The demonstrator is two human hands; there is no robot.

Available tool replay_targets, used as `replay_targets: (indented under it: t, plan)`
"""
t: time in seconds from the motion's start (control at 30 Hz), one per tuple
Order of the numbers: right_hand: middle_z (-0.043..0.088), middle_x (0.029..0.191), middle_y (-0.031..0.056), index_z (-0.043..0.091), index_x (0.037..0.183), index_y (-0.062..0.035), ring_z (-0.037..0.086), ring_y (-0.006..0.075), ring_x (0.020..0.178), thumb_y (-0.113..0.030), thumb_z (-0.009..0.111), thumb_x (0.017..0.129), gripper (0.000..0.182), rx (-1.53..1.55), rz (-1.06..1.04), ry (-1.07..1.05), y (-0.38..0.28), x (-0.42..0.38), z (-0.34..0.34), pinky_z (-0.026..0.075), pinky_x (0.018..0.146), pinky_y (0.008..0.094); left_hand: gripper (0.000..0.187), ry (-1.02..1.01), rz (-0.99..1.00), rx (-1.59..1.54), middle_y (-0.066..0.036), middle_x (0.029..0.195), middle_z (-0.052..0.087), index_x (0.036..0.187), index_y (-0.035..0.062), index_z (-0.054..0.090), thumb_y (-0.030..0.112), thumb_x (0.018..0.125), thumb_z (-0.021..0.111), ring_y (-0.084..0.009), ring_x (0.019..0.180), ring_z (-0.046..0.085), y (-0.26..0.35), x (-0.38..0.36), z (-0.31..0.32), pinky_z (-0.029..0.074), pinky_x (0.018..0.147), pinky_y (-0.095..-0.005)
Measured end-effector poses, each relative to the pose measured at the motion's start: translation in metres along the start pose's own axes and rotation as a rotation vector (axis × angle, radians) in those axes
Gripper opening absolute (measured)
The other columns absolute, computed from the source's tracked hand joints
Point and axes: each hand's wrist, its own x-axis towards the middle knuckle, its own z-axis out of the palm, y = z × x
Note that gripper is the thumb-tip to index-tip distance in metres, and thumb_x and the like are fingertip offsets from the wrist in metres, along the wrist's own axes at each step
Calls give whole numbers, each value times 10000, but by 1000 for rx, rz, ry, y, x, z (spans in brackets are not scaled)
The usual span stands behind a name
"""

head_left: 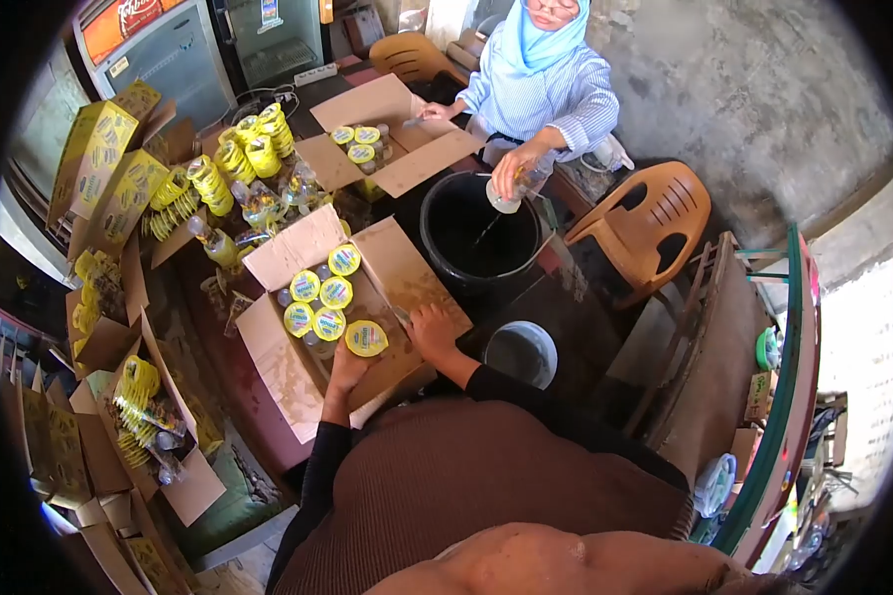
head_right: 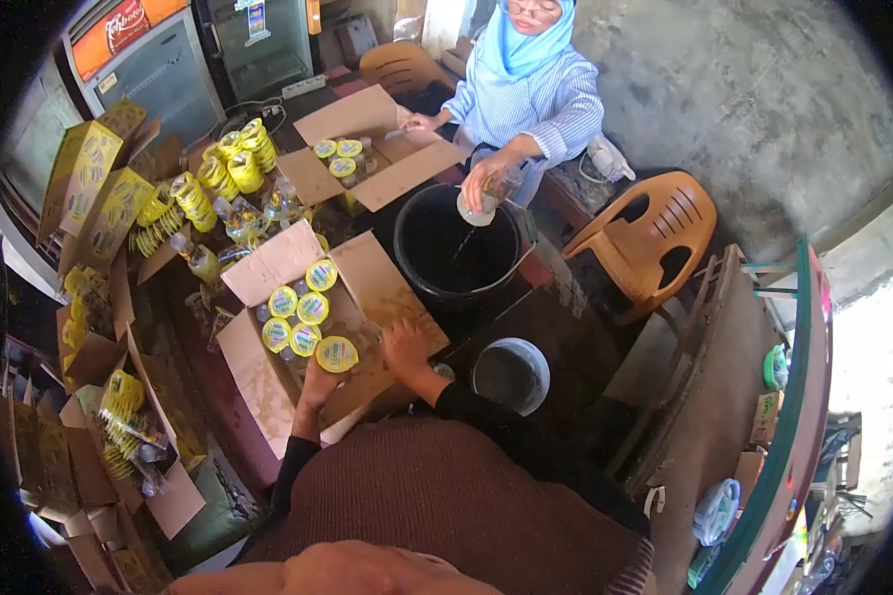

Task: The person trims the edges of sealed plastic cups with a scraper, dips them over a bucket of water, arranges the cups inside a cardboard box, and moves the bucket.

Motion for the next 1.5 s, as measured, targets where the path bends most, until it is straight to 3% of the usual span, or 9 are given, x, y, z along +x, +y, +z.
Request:
replay_targets:
  t: [0.07,0.43,0.5,0.8,0.93,0.97,1.1,1.33,1.5]
  plan:
    - [555,852,99,576,805,-71,541,278,892,-224,667,730,193,-2,-3,5,1,1,3,453,743,401,594,-31,-163,-133,-59,1015,611,1103,32,510,43,599,825,-162,932,587,-2,0,-1,480,843,-297]
    - [547,848,105,574,776,-66,549,290,881,-181,647,724,146,1,6,12,-3,5,4,472,711,404,629,-8,-178,-32,-78,1044,618,1133,28,500,77,603,835,-179,952,594,2,-10,-6,480,853,-310]
    - [546,830,112,570,763,-61,549,295,859,-173,644,729,138,20,-24,31,-4,6,1,469,709,408,537,57,-12,81,-25,956,608,1083,50,507,20,644,814,-115,836,588,1,-12,-6,519,702,-275]
    - [545,745,119,597,713,-60,538,330,771,-138,668,737,108,391,5,137,4,24,-32,430,650,435,579,52,-67,30,-28,996,603,1095,50,511,-29,601,801,-131,904,583,-5,-14,-12,508,771,-284]
    - [632,674,114,664,816,-24,586,211,568,-171,675,785,151,830,300,-33,16,28,-38,447,547,356,583,57,-72,69,-27,987,609,1098,45,509,-14,599,805,-132,903,586,10,-17,-10,497,797,-289]
    - [645,708,81,663,859,-8,576,115,607,-186,662,826,181,935,432,-254,21,32,-49,442,555,271,584,57,-73,105,-27,990,609,1097,44,510,2,599,813,-131,906,585,17,-18,-11,494,802,-286]
    - [657,783,35,639,958,12,572,70,665,-155,625,874,187,1292,595,-371,26,32,-51,446,585,208,606,74,-117,48,-28,1001,606,1113,47,505,3,594,815,-133,920,582,13,-16,-10,498,807,-292]
    - [663,863,60,631,963,17,600,98,744,-95,608,879,141,1501,491,-260,20,28,-52,480,672,227,552,1,-50,-5,-28,984,598,1112,48,502,-42,637,768,-130,881,589,3,-9,-8,521,720,-290]
    - [612,771,17,632,883,-12,542,62,687,-114,655,840,114,991,578,-450,17,21,-68,450,621,220,559,-72,-113,-115,-55,992,634,1107,28,518,-21,610,768,-157,920,607,0,2,-10,489,820,-296]
